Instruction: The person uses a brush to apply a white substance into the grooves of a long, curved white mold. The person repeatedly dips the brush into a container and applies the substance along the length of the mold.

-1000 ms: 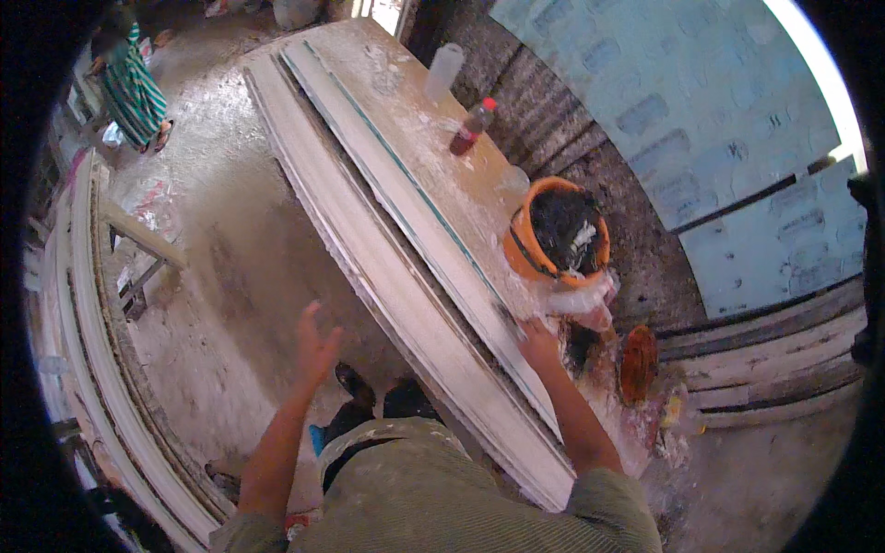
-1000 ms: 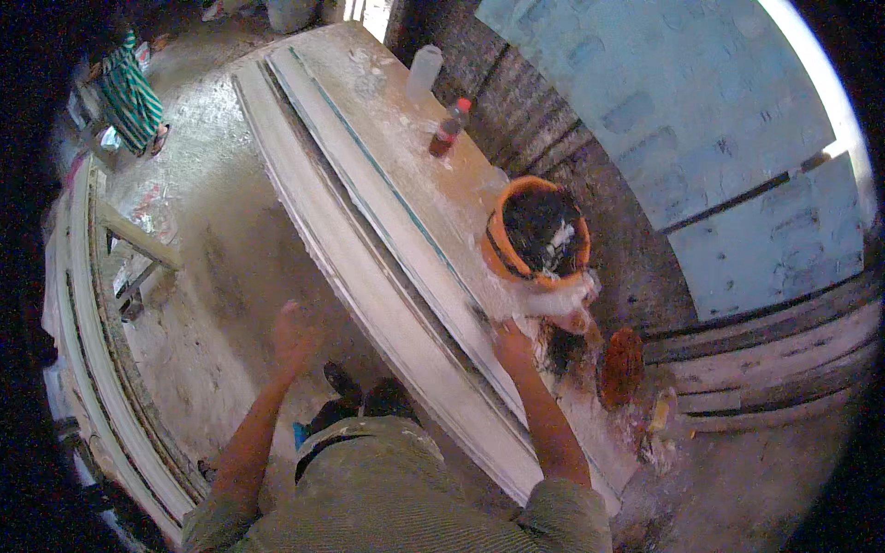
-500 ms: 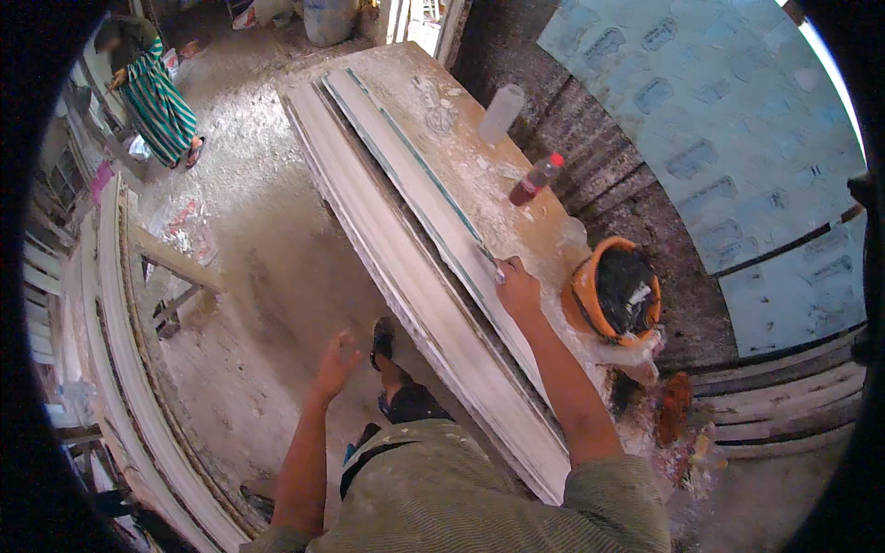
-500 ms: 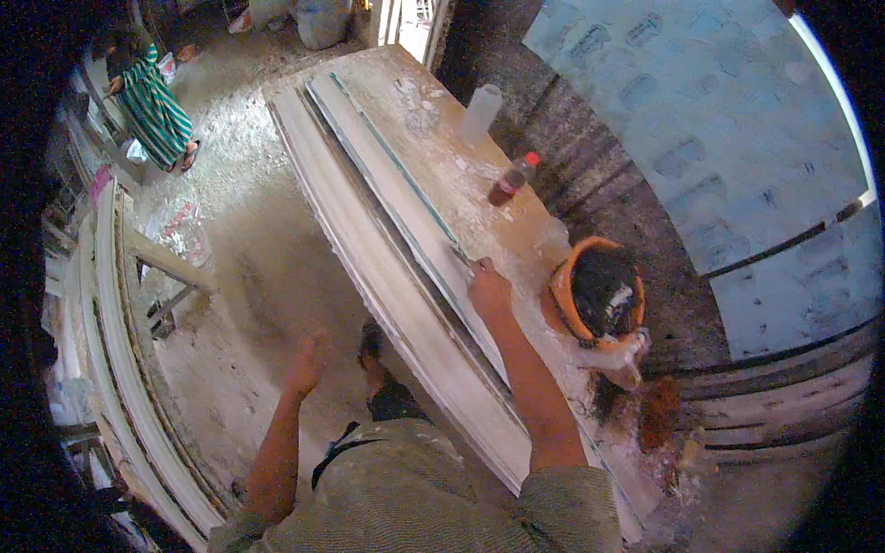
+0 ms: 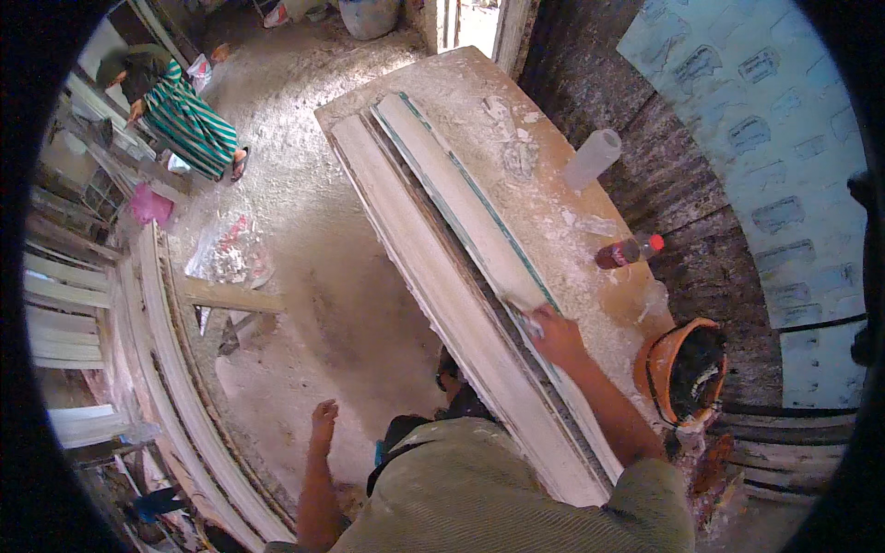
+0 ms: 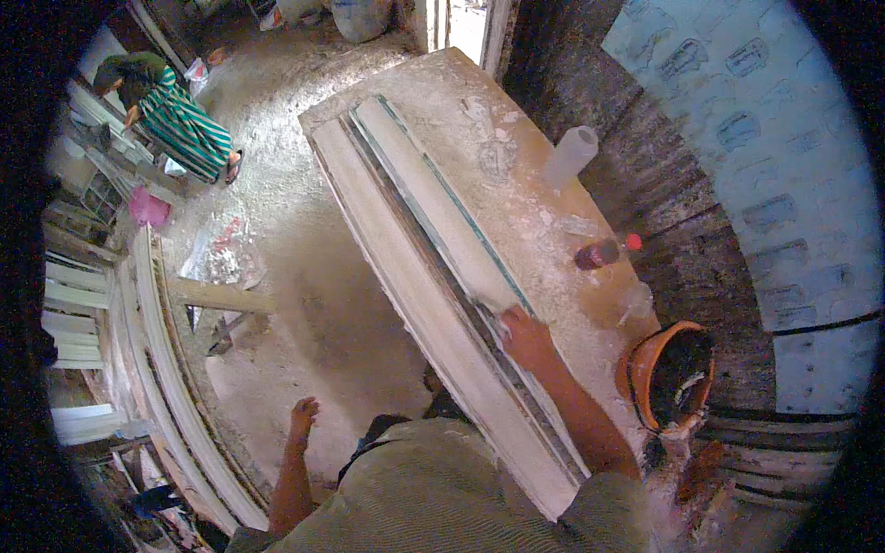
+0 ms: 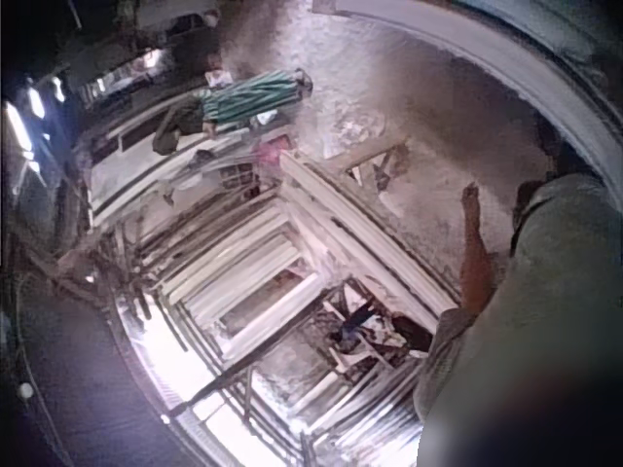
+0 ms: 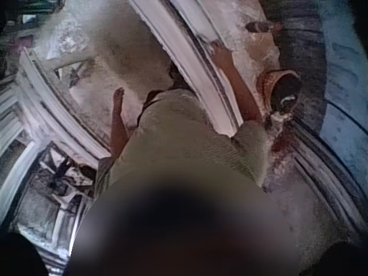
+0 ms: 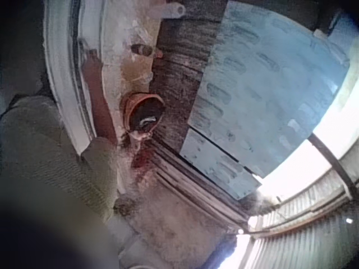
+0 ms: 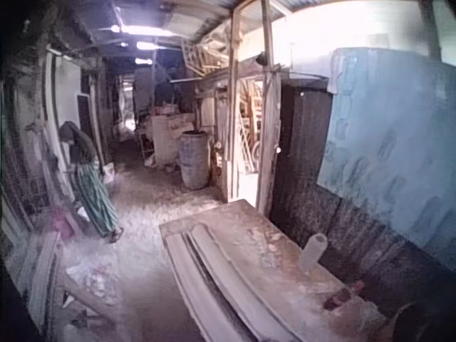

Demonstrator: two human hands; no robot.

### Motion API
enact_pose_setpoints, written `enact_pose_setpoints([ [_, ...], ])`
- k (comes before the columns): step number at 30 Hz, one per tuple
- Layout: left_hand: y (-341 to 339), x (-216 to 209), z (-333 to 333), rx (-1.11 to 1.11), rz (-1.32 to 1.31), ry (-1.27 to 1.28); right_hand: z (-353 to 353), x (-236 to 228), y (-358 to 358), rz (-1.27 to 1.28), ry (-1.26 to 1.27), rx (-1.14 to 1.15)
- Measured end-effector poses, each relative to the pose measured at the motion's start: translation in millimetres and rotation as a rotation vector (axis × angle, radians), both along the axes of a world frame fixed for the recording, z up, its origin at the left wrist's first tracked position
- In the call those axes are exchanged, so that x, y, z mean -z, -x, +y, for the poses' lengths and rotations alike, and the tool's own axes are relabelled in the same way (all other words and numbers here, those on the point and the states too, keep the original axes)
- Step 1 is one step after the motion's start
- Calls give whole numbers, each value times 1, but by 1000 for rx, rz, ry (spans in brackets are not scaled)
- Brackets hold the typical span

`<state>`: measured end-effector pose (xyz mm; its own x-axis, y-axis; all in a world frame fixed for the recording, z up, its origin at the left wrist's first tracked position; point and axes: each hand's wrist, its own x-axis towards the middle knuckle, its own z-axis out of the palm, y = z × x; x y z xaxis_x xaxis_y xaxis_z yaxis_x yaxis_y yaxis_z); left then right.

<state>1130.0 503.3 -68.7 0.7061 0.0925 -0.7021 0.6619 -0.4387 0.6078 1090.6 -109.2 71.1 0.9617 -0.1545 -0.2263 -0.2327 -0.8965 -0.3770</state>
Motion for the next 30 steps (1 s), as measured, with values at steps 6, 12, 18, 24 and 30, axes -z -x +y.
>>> enact_pose_setpoints([
  [6,-86,-21,-98,138,-30,140,16,13,-238,-207,20,-67],
  [12,-181,-51,-131,583,-117,177,23,2,-294,-180,-9,-68],
  [18,-290,-44,-85,409,-129,74,8,-12,-266,-65,-116,-96],
  [24,-437,-35,-71,443,-58,8,34,9,-479,-174,-44,-65],
  [30,-572,-68,-83,515,-270,145,62,27,-520,-165,-89,173],
])
